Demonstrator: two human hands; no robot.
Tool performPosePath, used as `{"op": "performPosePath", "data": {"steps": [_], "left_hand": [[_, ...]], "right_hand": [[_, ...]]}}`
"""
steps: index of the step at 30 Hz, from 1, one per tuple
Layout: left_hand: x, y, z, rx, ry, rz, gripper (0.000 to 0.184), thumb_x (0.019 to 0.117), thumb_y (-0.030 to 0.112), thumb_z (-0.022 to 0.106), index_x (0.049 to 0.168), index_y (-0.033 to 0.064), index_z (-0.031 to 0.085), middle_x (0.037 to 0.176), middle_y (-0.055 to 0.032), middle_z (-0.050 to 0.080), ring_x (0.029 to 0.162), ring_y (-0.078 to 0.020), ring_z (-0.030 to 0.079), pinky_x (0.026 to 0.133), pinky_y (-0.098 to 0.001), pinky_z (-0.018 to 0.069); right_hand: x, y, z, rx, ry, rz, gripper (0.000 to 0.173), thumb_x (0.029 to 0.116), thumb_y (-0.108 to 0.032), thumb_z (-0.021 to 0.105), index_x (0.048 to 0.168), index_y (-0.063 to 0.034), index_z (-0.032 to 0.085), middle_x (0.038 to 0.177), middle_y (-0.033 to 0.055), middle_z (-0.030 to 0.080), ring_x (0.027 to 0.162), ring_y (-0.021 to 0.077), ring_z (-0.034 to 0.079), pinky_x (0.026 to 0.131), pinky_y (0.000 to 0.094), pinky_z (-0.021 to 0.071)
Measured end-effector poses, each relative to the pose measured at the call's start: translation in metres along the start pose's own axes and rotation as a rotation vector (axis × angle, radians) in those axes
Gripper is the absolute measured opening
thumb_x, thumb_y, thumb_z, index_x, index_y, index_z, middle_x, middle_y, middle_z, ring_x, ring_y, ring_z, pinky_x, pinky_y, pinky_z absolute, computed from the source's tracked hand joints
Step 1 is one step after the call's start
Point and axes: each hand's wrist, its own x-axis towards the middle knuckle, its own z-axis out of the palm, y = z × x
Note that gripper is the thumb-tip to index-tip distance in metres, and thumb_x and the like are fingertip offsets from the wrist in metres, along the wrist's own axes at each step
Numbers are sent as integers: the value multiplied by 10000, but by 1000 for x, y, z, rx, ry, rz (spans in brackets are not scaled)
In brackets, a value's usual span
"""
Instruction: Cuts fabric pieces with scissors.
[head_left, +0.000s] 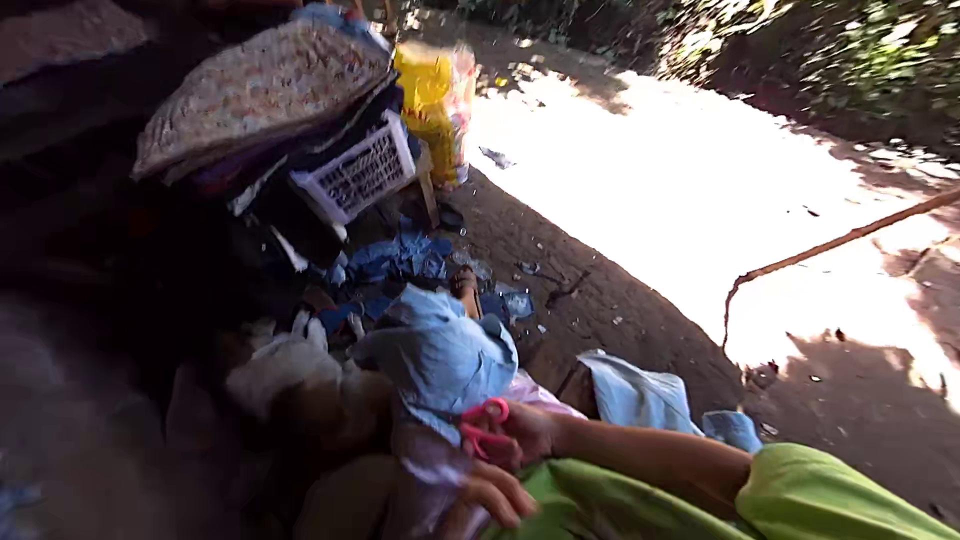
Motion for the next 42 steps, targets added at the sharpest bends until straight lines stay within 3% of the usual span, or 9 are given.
{"op": "performPosePath", "data": {"steps": [4,7,11,19,26,31,33,37,42], "left_hand": [[-46,0,-38,284,829,-111,132,1041,415,547,978,318,612,904,190,647,905,15,639,859,-200,533],[-52,-6,-42,421,1127,-287,106,1015,105,467,1012,141,567,836,168,621,820,41,629,814,-186,536],[-58,-30,-40,590,1012,-467,209,1032,114,508,1114,-37,627,978,22,653,891,36,610,835,-188,517],[-45,-46,-63,586,1042,-395,261,1071,170,428,1179,4,596,1010,18,591,855,30,545,778,-166,461],[6,-41,-101,844,708,-430,327,1070,130,443,1344,-3,561,1171,-213,663,1023,-312,661,861,-515,532],[43,-42,-92,659,620,-199,446,1096,178,441,1511,18,429,1443,-160,560,1275,-177,580,1071,-362,472],[51,-46,-88,496,644,-163,449,1095,244,444,1493,41,409,1259,-70,617,1077,-37,607,941,-249,504],[41,-50,-81,302,709,-255,403,1051,227,516,1413,82,415,1075,64,634,899,41,609,828,-192,518],[25,-54,-56,355,737,-365,78,1034,153,539,1051,78,550,835,90,551,733,66,539,681,-128,470]], "right_hand": [[-2,-1,12,0,17,41,510,876,-658,657,1069,-195,745,668,-115,621,512,-30,531,463,140,429],[-2,1,17,-17,-4,73,517,902,-631,643,1110,-165,724,675,-114,622,519,-41,527,482,126,424],[-4,5,27,-113,64,148,512,882,-664,642,1063,-189,705,669,-149,610,528,-71,516,498,107,414],[-4,14,46,-359,90,6,411,1017,-517,534,1158,-157,674,757,-146,642,608,-72,550,554,111,438],[-23,5,65,-418,182,-194,403,1019,-484,544,1204,-153,683,788,-143,660,639,-69,578,588,114,476],[-26,-3,71,-443,262,-326,463,1008,-514,548,1245,-140,683,812,-143,688,637,-78,592,573,106,485],[-24,2,70,-456,282,-345,431,1017,-476,552,1255,-139,677,822,-144,684,645,-79,590,580,108,487],[-30,20,70,-445,343,-336,399,1019,-429,567,1264,-128,659,788,-142,665,640,-68,585,602,125,497],[-41,24,72,-491,388,-344,418,1017,-441,555,1279,-129,648,767,-161,649,632,-78,572,596,124,487]]}}
